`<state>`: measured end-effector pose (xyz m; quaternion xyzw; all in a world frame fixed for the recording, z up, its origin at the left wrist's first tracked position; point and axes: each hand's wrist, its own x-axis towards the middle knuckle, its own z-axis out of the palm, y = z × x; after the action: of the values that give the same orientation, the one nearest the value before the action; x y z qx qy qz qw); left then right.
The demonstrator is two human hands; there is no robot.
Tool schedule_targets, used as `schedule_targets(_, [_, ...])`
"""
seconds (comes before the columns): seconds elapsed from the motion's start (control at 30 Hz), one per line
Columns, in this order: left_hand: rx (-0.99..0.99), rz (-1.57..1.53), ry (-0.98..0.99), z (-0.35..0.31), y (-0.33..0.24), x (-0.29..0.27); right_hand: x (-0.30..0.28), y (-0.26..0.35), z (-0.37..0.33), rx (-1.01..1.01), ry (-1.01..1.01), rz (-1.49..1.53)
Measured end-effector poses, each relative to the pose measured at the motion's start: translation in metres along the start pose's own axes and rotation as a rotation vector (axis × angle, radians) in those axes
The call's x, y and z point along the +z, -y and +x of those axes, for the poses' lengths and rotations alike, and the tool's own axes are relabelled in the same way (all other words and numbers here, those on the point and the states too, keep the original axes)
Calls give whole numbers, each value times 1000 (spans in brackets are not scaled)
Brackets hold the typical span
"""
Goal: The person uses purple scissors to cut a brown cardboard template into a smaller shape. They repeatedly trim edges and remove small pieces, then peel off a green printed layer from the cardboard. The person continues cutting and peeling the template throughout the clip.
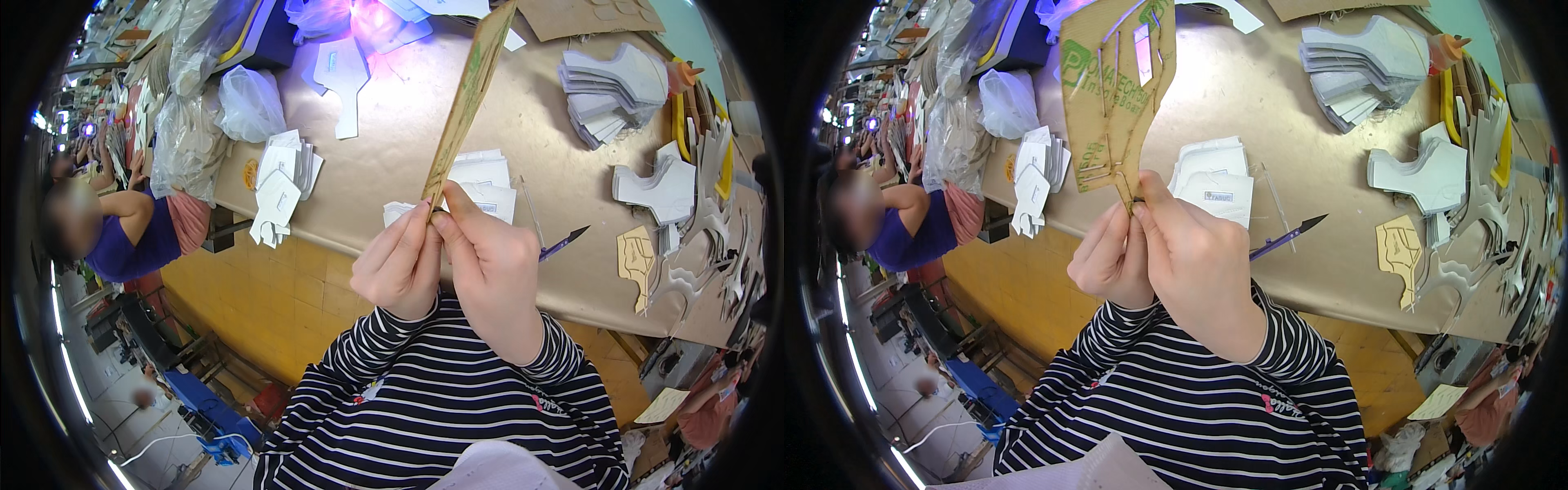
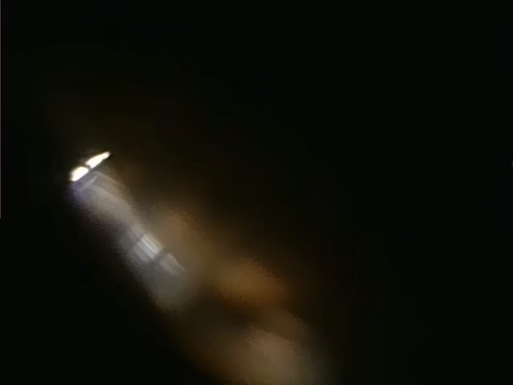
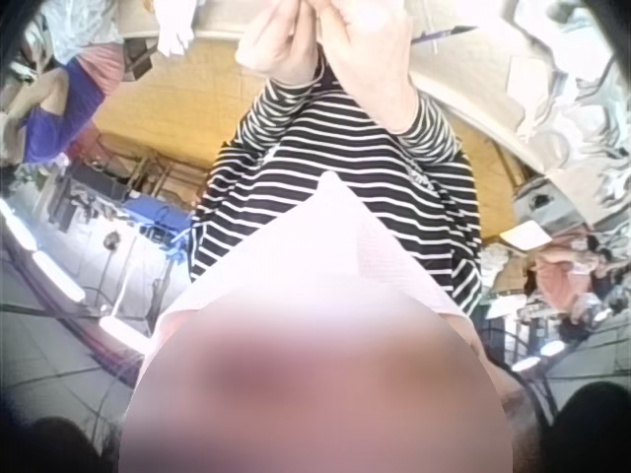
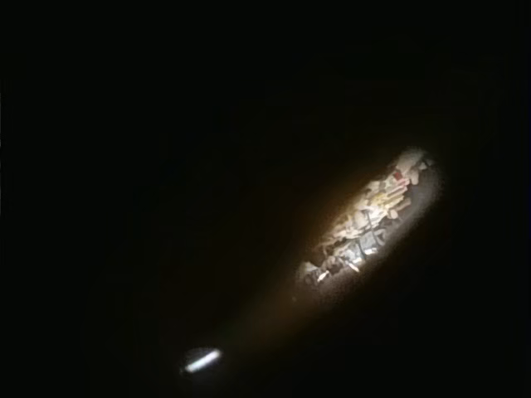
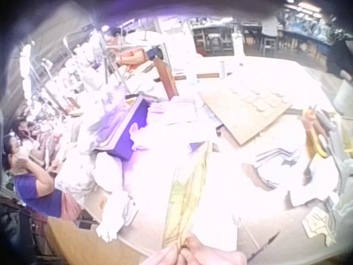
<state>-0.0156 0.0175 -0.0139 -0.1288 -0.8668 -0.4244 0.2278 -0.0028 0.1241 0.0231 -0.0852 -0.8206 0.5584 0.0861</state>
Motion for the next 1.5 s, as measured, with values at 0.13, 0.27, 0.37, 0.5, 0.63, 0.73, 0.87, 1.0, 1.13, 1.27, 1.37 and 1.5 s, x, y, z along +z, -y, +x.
schedule_targets(0.13, [15,1,-10,0,-1,2,2,-3,0,-72,-51,-25])
schedule_targets(0.27, [-23,-29,19,0,-2,0,-2,-5,5,-112,-35,-64])
schedule_targets(0.37, [-55,-37,27,1,-1,-1,-9,1,5,-58,52,-72])
schedule_targets(0.5, [-38,-14,8,1,-1,-2,-13,7,5,-54,82,-85])
schedule_targets(0.63, [5,15,-8,0,-1,-1,-11,5,4,-78,75,-113])
schedule_targets(0.73, [-14,3,-4,-1,-1,0,-6,1,6,-117,8,-116])
schedule_targets(0.87, [-28,18,-13,-3,1,-1,-9,1,6,-31,61,-29])
schedule_targets(1.0, [0,14,-33,-1,3,0,-16,5,6,17,134,24])
schedule_targets(1.13, [6,31,-38,0,1,1,-9,5,3,-19,83,-74])
schedule_targets(1.27, [-11,27,-2,-1,0,0,-6,1,2,-57,40,-163])
schedule_targets(1.37, [-4,19,-10,-2,0,1,-8,-1,4,-56,47,-96])
schedule_targets(1.5, [21,13,-46,-2,1,1,-12,3,3,4,134,-4])
